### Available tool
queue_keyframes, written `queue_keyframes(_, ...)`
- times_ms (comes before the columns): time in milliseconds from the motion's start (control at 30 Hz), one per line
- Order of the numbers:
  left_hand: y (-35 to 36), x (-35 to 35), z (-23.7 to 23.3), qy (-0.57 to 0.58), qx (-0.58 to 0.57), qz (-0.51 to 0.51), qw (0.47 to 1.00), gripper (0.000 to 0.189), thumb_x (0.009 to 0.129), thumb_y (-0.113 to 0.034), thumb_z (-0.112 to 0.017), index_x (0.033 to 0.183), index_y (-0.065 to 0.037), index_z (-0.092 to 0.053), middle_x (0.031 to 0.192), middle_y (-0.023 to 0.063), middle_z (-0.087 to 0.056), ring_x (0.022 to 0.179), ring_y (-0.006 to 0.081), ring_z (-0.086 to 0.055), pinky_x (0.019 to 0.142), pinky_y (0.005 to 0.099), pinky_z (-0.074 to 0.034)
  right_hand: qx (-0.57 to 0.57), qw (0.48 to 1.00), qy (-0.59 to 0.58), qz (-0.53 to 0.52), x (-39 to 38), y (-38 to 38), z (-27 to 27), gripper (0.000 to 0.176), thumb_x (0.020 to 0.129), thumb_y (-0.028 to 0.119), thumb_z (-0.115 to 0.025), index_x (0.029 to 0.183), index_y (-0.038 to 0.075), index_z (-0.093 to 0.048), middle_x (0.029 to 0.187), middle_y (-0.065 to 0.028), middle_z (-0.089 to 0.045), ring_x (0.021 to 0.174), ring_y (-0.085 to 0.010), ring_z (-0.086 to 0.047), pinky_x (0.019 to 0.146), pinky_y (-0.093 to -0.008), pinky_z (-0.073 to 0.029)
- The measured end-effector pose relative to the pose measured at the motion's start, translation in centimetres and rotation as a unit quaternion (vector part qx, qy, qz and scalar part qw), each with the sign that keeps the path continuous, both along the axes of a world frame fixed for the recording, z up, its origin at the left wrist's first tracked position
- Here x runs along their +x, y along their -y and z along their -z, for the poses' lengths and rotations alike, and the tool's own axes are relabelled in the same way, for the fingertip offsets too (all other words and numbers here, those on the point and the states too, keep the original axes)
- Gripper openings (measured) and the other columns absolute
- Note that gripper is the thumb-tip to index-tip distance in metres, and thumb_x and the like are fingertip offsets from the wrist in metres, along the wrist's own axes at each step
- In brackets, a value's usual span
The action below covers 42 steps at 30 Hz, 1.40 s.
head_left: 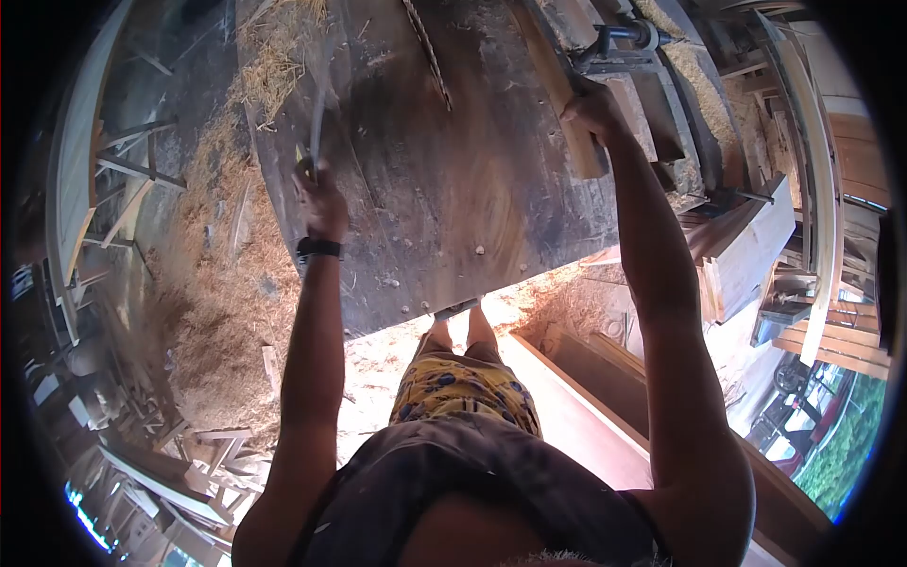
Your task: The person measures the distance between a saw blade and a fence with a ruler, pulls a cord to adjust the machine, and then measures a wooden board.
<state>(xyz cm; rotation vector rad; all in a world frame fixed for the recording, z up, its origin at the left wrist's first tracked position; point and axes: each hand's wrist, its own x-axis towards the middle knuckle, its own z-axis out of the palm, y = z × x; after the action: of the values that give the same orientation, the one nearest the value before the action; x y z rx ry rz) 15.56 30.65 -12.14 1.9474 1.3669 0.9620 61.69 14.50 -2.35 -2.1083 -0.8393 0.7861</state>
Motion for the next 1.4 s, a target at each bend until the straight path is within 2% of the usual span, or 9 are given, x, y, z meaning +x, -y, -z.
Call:
queue_keyframes(67, -0.9, -0.3, -2.8, 0.000, 0.020, 0.044, 0.999, 0.044, 0.100, -0.035, -0.055, 0.129, -0.004, -0.045, 0.103, 0.0167, -0.056, 0.106, 0.0330, -0.062, 0.083, 0.0456, -0.053, 0.011, 1.000, -0.006, -0.003, 0.2, 0.1, 0.3, 0.071, 0.056, 0.002, -0.076, 0.126, 0.002, -0.064, 0.101, -0.0140, -0.070, 0.091, -0.0256, -0.065, 0.085, -0.0400, -0.050)
queue_keyframes(100, -0.9, 0.9, -7.3, 0.124, -0.214, 0.004, 0.969, 0.048, 0.099, -0.038, -0.055, 0.129, -0.003, -0.045, 0.102, 0.0144, -0.054, 0.099, 0.0306, -0.065, 0.079, 0.0425, -0.055, -0.003, 1.000, 0.009, -0.003, 0.3, 0.0, 0.4, 0.070, 0.057, 0.002, -0.076, 0.126, 0.002, -0.064, 0.101, -0.0148, -0.070, 0.091, -0.0261, -0.066, 0.084, -0.0403, -0.051)
queue_keyframes(133, -0.9, 1.7, -9.9, 0.238, -0.433, -0.037, 0.869, 0.052, 0.099, -0.042, -0.056, 0.129, -0.002, -0.044, 0.102, 0.0122, -0.052, 0.092, 0.0282, -0.068, 0.075, 0.0394, -0.057, -0.017, 1.000, 0.024, -0.002, 0.3, 0.0, 0.5, 0.069, 0.057, 0.001, -0.076, 0.125, 0.002, -0.064, 0.101, -0.0157, -0.070, 0.091, -0.0266, -0.066, 0.084, -0.0407, -0.051)
queue_keyframes(267, -2.6, 4.2, -9.5, 0.303, -0.451, 0.036, 0.839, 0.058, 0.098, -0.049, -0.056, 0.130, -0.003, -0.044, 0.108, 0.0121, -0.052, 0.079, 0.0267, -0.069, 0.071, 0.0372, -0.059, -0.029, 0.999, 0.042, -0.001, 0.4, -0.1, 0.8, 0.055, 0.061, 0.003, -0.077, 0.115, 0.003, -0.068, 0.099, -0.0174, -0.071, 0.093, -0.0284, -0.067, 0.085, -0.0397, -0.050)
queue_keyframes(467, -3.5, 10.4, -6.1, 0.152, -0.183, 0.202, 0.950, 0.053, 0.093, -0.039, -0.066, 0.130, -0.006, -0.047, 0.115, 0.0189, -0.054, 0.084, 0.0303, -0.069, 0.075, 0.0410, -0.058, -0.019, 0.999, 0.029, -0.006, 0.9, -0.1, 1.2, 0.052, 0.061, 0.006, -0.080, 0.112, 0.002, -0.069, 0.096, -0.0172, -0.071, 0.090, -0.0281, -0.068, 0.081, -0.0399, -0.052)
queue_keyframes(533, -2.8, 12.6, -5.5, -0.133, 0.217, 0.135, 0.958, 0.041, 0.090, -0.028, -0.071, 0.123, -0.011, -0.056, 0.119, 0.0179, -0.057, 0.098, 0.0347, -0.065, 0.078, 0.0455, -0.055, -0.023, 0.999, 0.013, -0.020, 1.1, -0.2, 1.4, 0.050, 0.060, 0.007, -0.081, 0.108, 0.001, -0.069, 0.094, -0.0174, -0.071, 0.088, -0.0281, -0.069, 0.079, -0.0396, -0.053)
queue_keyframes(800, 0.7, 18.1, -3.3, -0.138, 0.118, 0.082, 0.980, 0.037, 0.091, -0.020, -0.065, 0.126, -0.022, -0.056, 0.132, 0.0260, -0.037, 0.103, 0.0492, -0.060, 0.083, 0.0519, -0.055, -0.021, 0.998, 0.049, -0.021, 1.3, -0.2, 1.9, 0.049, 0.061, 0.009, -0.082, 0.107, -0.001, -0.069, 0.093, -0.0174, -0.071, 0.088, -0.0298, -0.069, 0.078, -0.0414, -0.053)
queue_keyframes(1367, 1.8, 19.7, -2.7, -0.227, 0.180, 0.048, 0.956, 0.037, 0.094, -0.021, -0.057, 0.131, -0.024, -0.053, 0.123, 0.0250, -0.047, 0.100, 0.0477, -0.061, 0.087, 0.0531, -0.053, -0.001, 0.998, 0.023, -0.067, 3.6, -1.1, 4.5, 0.040, 0.065, 0.016, -0.079, 0.098, -0.005, -0.070, 0.091, -0.0180, -0.071, 0.082, -0.0298, -0.070, 0.073, -0.0428, -0.055)
queue_keyframes(1400, 2.4, 20.0, -4.3, -0.221, 0.112, 0.044, 0.968, 0.039, 0.093, -0.025, -0.059, 0.131, -0.022, -0.054, 0.126, 0.0250, -0.047, 0.108, 0.0488, -0.056, 0.093, 0.0542, -0.048, 0.031, 0.996, -0.003, -0.086, 4.2, -1.1, 5.1, 0.040, 0.065, 0.017, -0.079, 0.097, -0.005, -0.070, 0.091, -0.0182, -0.071, 0.082, -0.0299, -0.070, 0.074, -0.0427, -0.055)
